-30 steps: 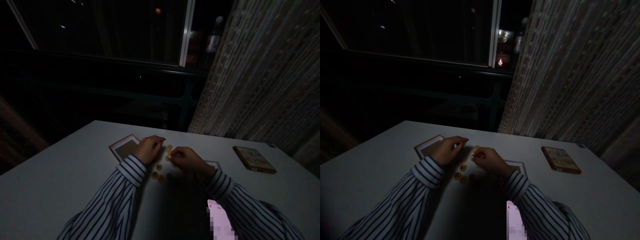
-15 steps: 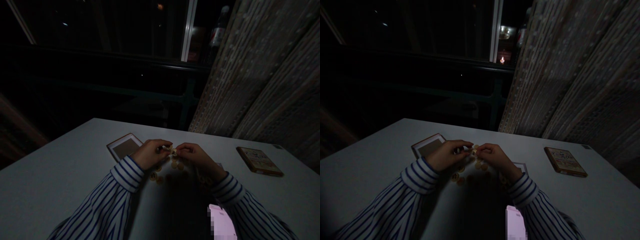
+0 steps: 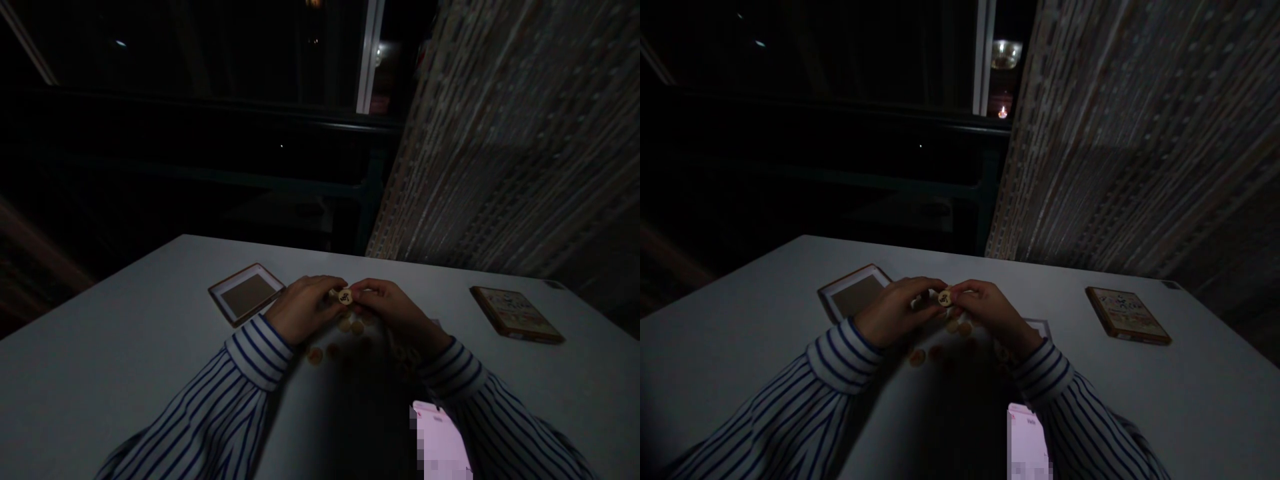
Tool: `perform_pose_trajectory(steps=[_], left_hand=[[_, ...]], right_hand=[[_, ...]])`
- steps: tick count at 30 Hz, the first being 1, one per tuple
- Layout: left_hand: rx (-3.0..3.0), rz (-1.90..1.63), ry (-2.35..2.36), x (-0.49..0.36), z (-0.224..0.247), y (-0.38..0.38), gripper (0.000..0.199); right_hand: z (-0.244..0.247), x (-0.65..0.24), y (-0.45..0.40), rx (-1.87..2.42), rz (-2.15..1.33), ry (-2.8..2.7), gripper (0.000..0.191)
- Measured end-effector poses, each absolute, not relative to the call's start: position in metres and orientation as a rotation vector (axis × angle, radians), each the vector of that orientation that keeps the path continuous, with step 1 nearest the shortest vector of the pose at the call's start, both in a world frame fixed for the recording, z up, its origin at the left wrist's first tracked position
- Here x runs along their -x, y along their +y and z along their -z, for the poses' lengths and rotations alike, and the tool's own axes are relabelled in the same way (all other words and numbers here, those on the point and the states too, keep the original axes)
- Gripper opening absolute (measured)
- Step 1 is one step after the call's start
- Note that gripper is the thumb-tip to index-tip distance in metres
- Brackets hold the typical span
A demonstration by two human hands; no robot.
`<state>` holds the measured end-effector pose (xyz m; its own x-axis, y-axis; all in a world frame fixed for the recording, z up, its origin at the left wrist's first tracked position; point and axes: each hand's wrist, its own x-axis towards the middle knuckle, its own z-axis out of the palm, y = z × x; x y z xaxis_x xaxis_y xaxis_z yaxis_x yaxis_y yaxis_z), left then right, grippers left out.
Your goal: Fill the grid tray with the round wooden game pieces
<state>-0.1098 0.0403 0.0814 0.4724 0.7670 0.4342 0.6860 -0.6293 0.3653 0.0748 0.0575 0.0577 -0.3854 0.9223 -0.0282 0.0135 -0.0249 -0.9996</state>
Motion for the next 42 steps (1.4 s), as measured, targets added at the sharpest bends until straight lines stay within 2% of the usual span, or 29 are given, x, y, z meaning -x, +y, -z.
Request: perform_pose_trajectory(steps=[12,42], left_hand=[[-2.669,-0.872,1.252,0.108,-0.085,0.038,0.022],[-2.671,-0.935,1.149,0.092,-0.091,0.026,0.026]], right_hand=[[-0.067,-0.072,0.052,1.006,-1.511,-1.445,0.025],[-0.101,-0.129,0.023,1.182,-0.884,-1.991,0.020]])
